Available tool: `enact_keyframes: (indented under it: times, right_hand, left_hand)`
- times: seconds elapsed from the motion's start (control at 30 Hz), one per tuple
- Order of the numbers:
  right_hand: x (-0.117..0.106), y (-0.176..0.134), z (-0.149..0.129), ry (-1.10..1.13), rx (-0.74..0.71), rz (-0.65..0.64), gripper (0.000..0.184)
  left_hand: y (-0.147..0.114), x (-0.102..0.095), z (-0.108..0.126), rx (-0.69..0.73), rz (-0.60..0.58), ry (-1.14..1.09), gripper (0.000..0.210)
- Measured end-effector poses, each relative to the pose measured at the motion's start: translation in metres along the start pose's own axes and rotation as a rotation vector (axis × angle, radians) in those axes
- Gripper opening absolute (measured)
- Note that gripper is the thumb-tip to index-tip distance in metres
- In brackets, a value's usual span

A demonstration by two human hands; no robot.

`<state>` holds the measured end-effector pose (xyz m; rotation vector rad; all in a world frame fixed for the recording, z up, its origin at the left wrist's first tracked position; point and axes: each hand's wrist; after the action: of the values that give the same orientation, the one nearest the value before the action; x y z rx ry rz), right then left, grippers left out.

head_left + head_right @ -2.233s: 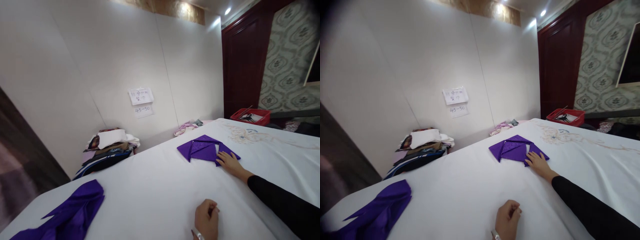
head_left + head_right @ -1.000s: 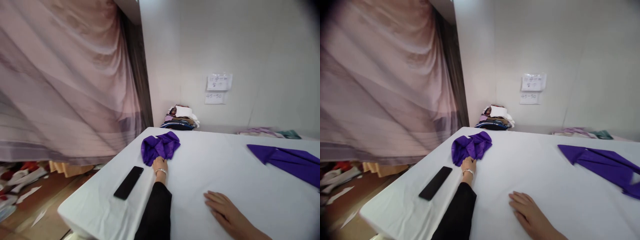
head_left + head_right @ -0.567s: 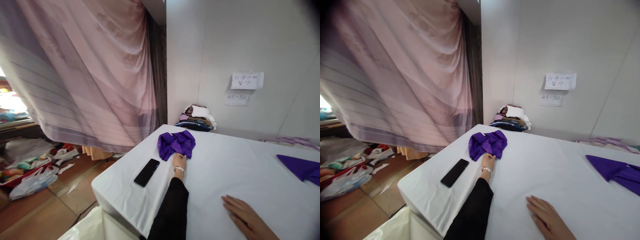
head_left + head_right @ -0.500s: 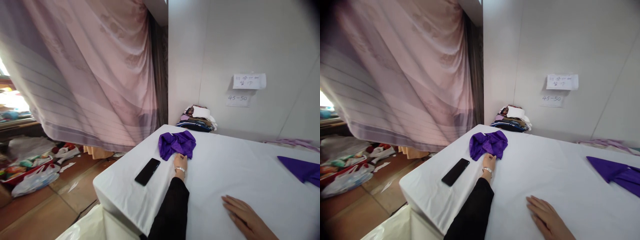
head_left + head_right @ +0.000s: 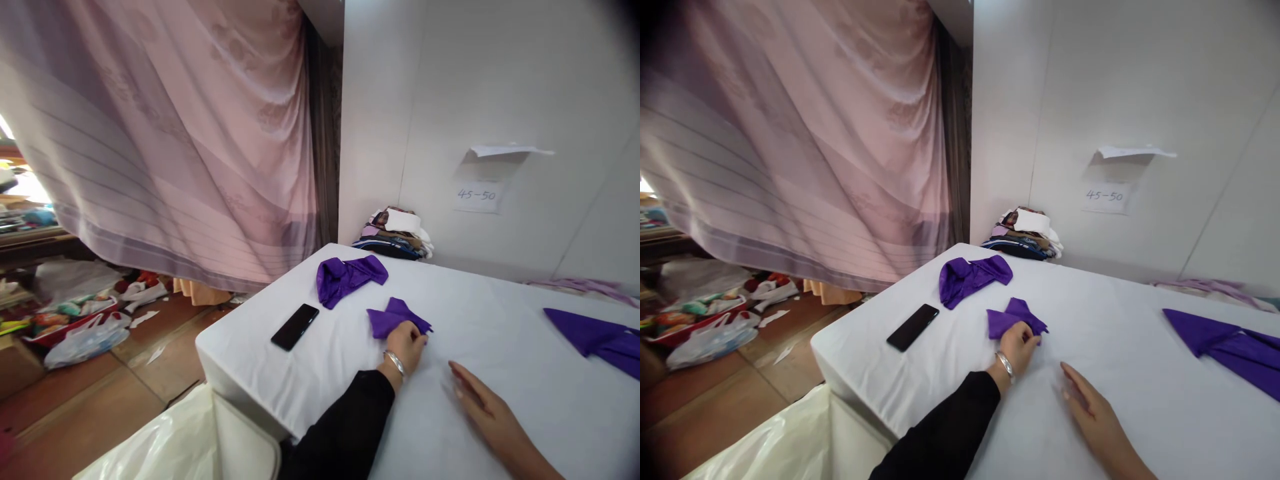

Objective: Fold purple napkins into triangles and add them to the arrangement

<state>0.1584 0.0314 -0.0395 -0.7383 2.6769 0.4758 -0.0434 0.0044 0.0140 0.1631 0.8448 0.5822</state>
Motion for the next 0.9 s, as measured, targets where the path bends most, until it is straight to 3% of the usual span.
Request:
enact_keyframes:
  times: [0.17, 0.27, 0.4, 0.47, 0.53, 0.73, 0.9]
  right_hand:
    - [-0.005, 0.003, 0.004, 0.078, 0.042, 0.211, 0.069]
    - [-0.008, 0.005, 0.009, 0.028, -0.038, 0.232, 0.059]
    - [-0.009, 0.005, 0.010, -0.026, -0.063, 0.119, 0.037]
    - [-0.008, 0.005, 0.007, -0.031, -0.069, 0.092, 0.035]
    - [-0.007, 0.004, 0.001, -0.021, -0.068, 0.082, 0.037]
    - [-0.006, 0.000, -0.011, 0.015, -0.110, -0.007, 0.045]
    - [-0.005, -0.004, -0.021, 0.111, -0.111, -0.021, 0.063]
  left_hand:
    - [-0.047, 0.022, 0.035, 0.225, -0.199, -0.057, 0.013]
    - [-0.059, 0.027, 0.039, 0.268, -0.245, -0.051, 0.014]
    - [-0.053, 0.023, 0.032, 0.200, -0.215, 0.006, 0.008]
    - [-0.047, 0.020, 0.027, 0.159, -0.206, 0.040, 0.002]
    - [-0.043, 0.016, 0.024, 0.144, -0.179, 0.069, 0.009]
    - [-0.035, -0.003, 0.025, 0.410, -0.027, 0.174, 0.037]
    - [-0.028, -0.016, 0.026, 0.464, -0.161, 0.323, 0.029]
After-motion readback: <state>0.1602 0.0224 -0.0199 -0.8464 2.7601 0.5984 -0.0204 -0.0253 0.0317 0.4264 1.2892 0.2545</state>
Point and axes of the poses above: each hand's wrist, its own y-axis towards the middle knuckle, its own x-axis out of the palm, z = x × y, and after that the axes turned 14 degrees about y, right-handed
